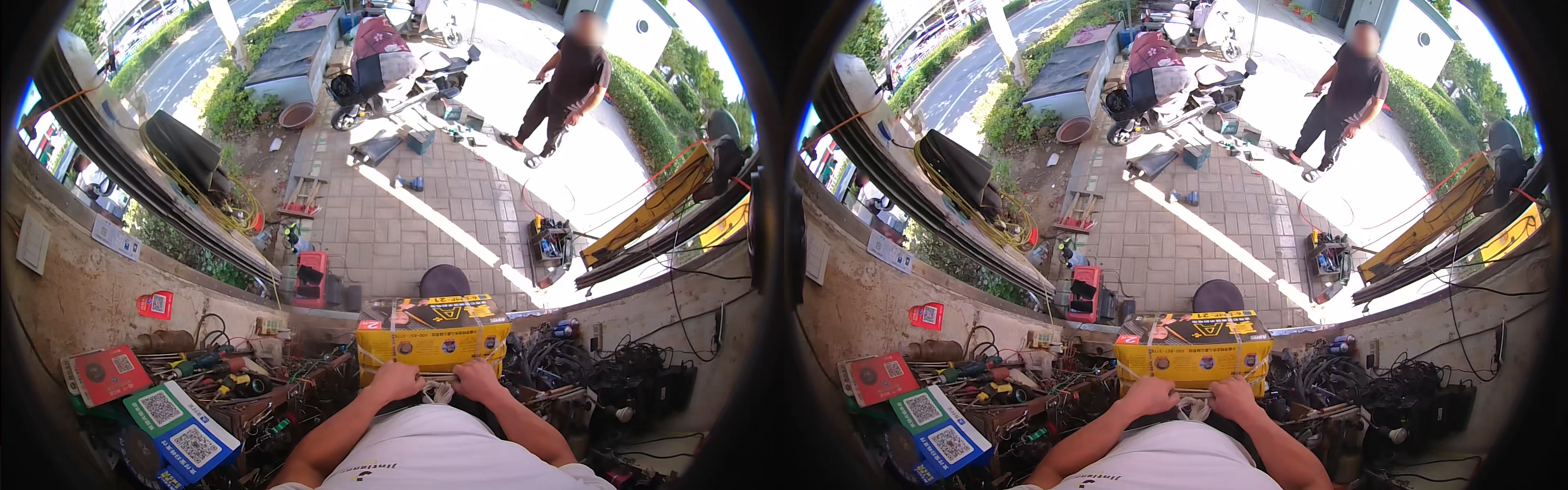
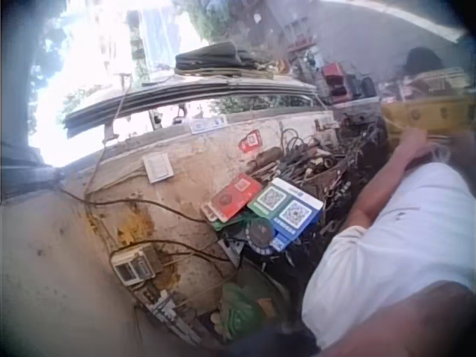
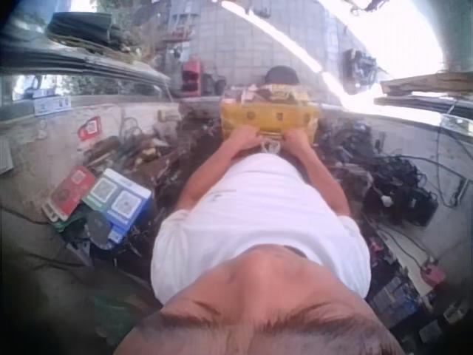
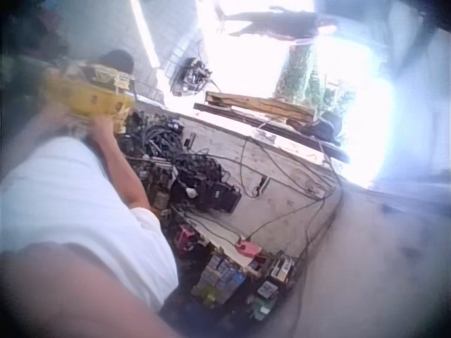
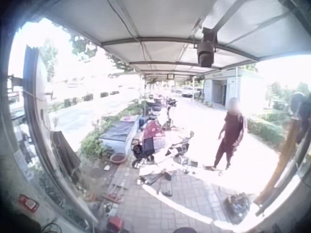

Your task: The person retrieves a yellow box from a cluttered workshop, carries it outside, and opens it to reveal several batteries. They then sit on the ground and install the batteries one by one into the battery compartment of an electric scooter.

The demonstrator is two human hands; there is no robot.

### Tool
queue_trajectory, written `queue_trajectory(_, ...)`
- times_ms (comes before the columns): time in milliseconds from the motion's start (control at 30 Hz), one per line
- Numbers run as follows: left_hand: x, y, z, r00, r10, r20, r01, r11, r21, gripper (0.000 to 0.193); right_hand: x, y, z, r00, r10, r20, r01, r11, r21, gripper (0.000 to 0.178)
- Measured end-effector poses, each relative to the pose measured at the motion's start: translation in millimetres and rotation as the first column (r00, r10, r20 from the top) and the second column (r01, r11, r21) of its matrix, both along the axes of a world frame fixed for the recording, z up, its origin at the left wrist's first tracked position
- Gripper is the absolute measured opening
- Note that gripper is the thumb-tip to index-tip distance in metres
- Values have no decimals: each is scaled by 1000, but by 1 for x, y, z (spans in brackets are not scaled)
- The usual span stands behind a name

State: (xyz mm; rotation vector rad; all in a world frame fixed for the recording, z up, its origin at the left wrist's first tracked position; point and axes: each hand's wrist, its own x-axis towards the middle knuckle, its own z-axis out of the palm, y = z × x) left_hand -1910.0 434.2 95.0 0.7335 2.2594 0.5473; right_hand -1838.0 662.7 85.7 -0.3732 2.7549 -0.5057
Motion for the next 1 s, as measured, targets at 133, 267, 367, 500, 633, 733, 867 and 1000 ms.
queue_trajectory(133,-27,-2,-7,996,89,-5,-89,996,-3,39,-50,4,-7,992,75,102,-76,997,1,24)
queue_trajectory(267,-57,24,-9,989,148,-29,-150,986,-73,38,-104,31,-28,960,163,228,-164,986,-14,26)
queue_trajectory(367,-62,33,-13,971,238,-39,-241,965,-103,37,-134,41,-39,936,292,196,-292,956,-28,28)
queue_trajectory(500,-64,34,-8,938,339,-70,-345,932,-109,38,-175,40,-39,867,427,256,-435,900,-28,28)
queue_trajectory(633,-78,26,-23,847,530,29,-526,846,-87,39,-224,23,-38,800,523,294,-536,843,-42,30)
queue_trajectory(733,-88,14,-41,789,615,3,-611,784,-113,40,-265,-6,-44,708,624,331,-668,744,27,31)
queue_trajectory(867,-116,-2,-38,687,727,4,-726,686,-51,39,-319,-40,-37,628,670,396,-744,666,54,30)
queue_trajectory(1000,-143,-16,-51,623,783,1,-782,622,-40,37,-360,-59,-35,582,744,328,-797,601,52,30)
